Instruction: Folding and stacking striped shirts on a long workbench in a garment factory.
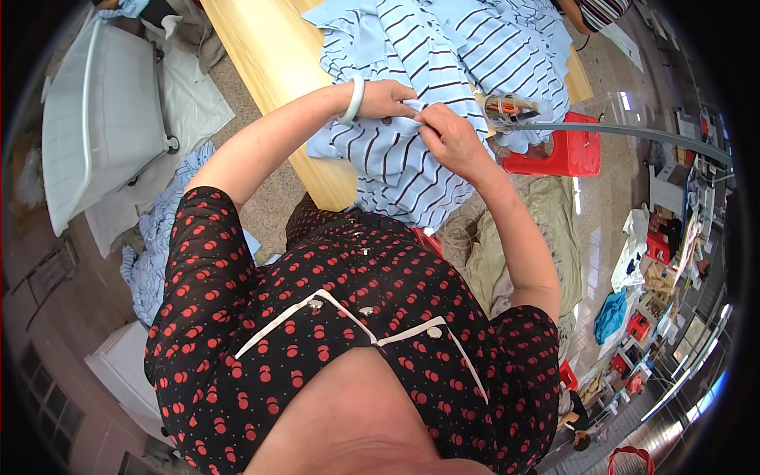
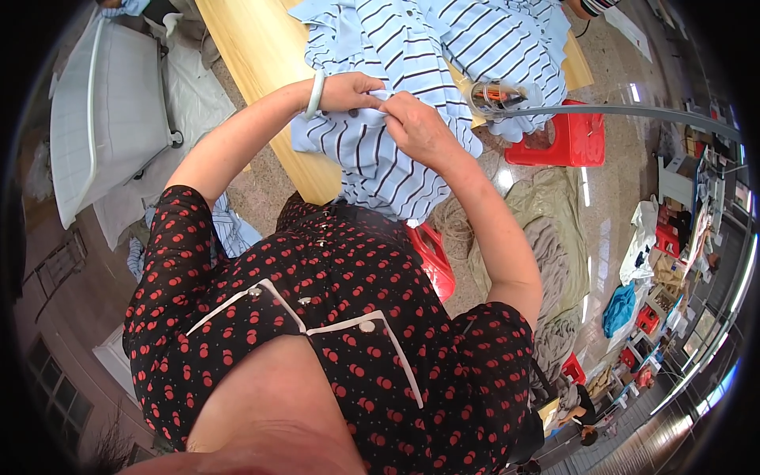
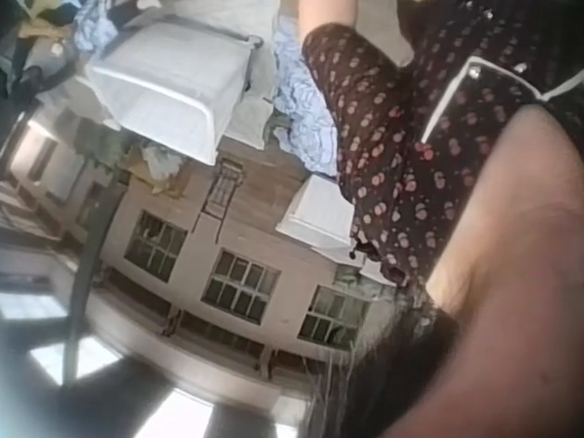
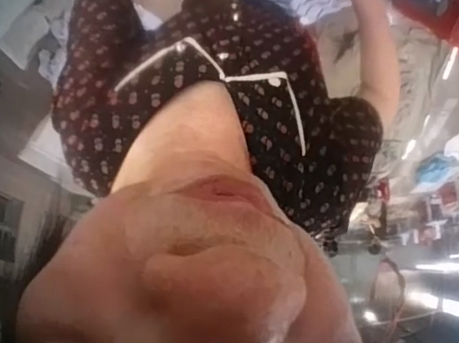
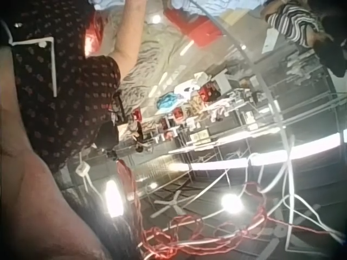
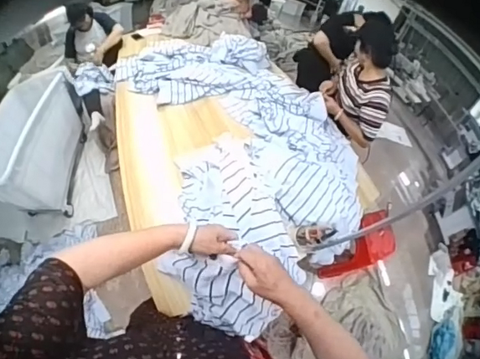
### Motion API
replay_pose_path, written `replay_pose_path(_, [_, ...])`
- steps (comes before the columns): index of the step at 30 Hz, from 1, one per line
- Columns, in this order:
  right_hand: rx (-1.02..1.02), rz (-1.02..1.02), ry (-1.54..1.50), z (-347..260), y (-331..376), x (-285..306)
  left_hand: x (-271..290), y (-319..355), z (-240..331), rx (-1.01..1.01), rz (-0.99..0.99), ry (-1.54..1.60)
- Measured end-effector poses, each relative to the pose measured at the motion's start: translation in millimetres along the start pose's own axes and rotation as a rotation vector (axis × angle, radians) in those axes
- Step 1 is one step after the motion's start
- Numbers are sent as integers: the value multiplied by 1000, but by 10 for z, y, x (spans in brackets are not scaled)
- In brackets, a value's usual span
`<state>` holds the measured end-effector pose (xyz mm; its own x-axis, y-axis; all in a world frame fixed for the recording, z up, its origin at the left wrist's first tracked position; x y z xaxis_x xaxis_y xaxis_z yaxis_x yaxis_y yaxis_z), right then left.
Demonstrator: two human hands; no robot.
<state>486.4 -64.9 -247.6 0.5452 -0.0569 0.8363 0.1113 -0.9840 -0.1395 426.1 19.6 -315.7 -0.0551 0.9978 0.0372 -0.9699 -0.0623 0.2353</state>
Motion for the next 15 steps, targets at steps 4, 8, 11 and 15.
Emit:
replay_pose_path(4, [-7, -49, -32, -10, -16, 10, -16, 35, 6, 84, -90, 109])
replay_pose_path(8, [18, -31, -39, -13, -34, -49, -8, -40, -124, -6, -126, -93])
replay_pose_path(11, [27, 34, -10, 44, 6, -6, -55, -48, -50, -9, -15, -199])
replay_pose_path(15, [22, 49, -3, 86, 6, -66, -41, -42, -162, -188, 106, -180])
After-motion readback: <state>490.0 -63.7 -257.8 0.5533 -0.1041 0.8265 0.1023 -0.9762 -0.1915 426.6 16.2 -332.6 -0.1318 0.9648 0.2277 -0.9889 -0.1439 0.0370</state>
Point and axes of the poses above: each hand's wrist, its own y-axis away from the middle knuckle, its own x-axis out of the back of the hand, z = x × y, the point moved 6 cm from there along -y, towards the middle knuckle, and after that the axes turned 12 degrees about y, right-handed, at the moved point
